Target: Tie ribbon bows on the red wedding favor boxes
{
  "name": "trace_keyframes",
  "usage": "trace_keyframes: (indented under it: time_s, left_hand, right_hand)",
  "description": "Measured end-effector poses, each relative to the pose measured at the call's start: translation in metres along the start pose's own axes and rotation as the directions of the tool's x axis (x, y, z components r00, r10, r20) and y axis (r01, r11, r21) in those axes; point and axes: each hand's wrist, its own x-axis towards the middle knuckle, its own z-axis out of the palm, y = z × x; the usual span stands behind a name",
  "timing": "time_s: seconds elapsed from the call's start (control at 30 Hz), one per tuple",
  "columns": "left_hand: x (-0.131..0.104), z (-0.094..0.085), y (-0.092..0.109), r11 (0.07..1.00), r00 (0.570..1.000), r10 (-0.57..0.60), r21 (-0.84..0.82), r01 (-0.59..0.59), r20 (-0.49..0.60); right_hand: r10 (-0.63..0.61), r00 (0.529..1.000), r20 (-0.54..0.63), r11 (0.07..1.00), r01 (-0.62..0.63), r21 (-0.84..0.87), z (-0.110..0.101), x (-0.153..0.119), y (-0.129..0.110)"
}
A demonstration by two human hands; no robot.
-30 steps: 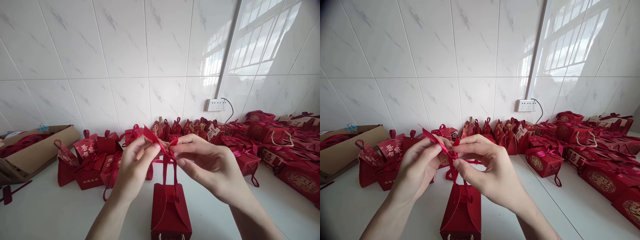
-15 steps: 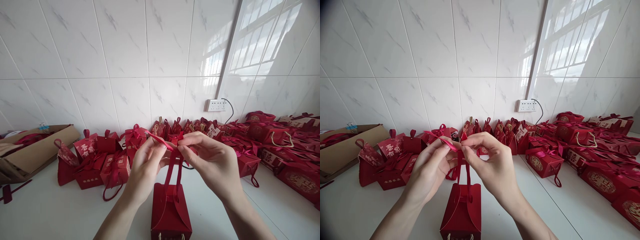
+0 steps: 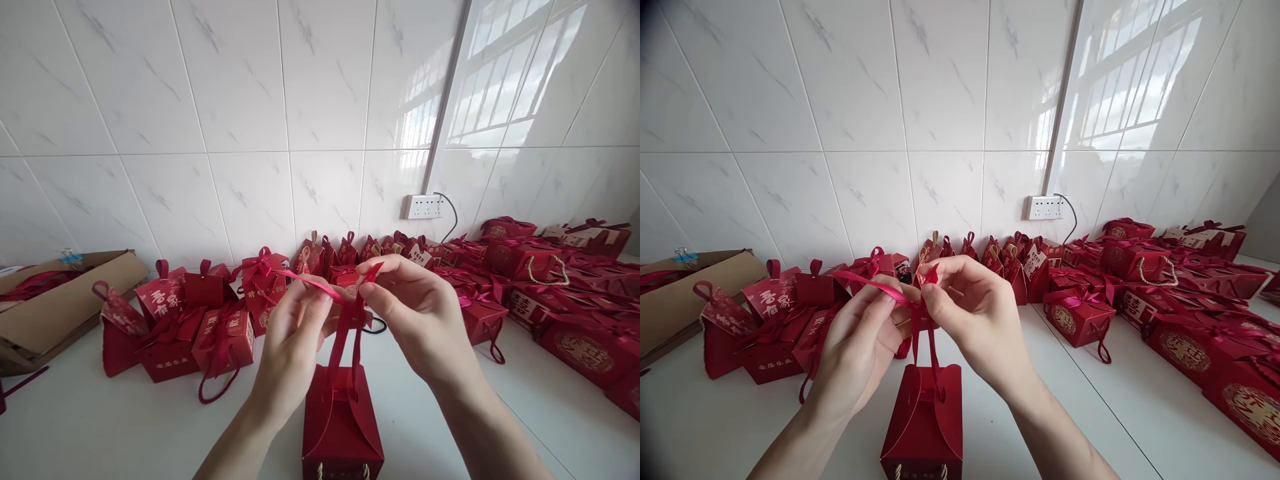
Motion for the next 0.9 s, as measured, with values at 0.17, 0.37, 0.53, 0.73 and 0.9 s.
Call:
trace_keyframes:
  time_s: [0.17,0.37,0.53,0.73,0.9]
  left_hand:
    - [-0.004,0.007,0.001,0.999,1.0,-0.02,-0.036,0.02,-0.003]
    - [-0.01,0.016,0.003,0.989,1.0,-0.017,-0.147,0.013,-0.025]
    - [-0.009,0.017,-0.001,0.998,0.999,0.012,-0.062,-0.013,-0.03]
    - [-0.002,0.007,-0.002,0.992,0.999,-0.033,0.121,0.035,-0.019]
    - [0.0,0.001,0.005,0.952,0.999,0.017,0.307,-0.008,-0.027]
  right_hand:
    - [0.06,0.995,0.079,0.99,-0.069,0.12,-0.001,-0.001,0.0]
    - [-0.064,0.997,-0.035,0.994,0.061,-0.089,0.006,-0.009,-0.006]
    - [-0.134,0.988,-0.075,0.979,0.12,-0.164,0.005,-0.008,-0.005]
    - [-0.095,0.993,-0.065,0.991,0.087,-0.104,-0.002,-0.003,-0.004]
    - [-0.05,0.998,-0.027,0.999,0.05,-0.008,-0.005,0.001,-0.003]
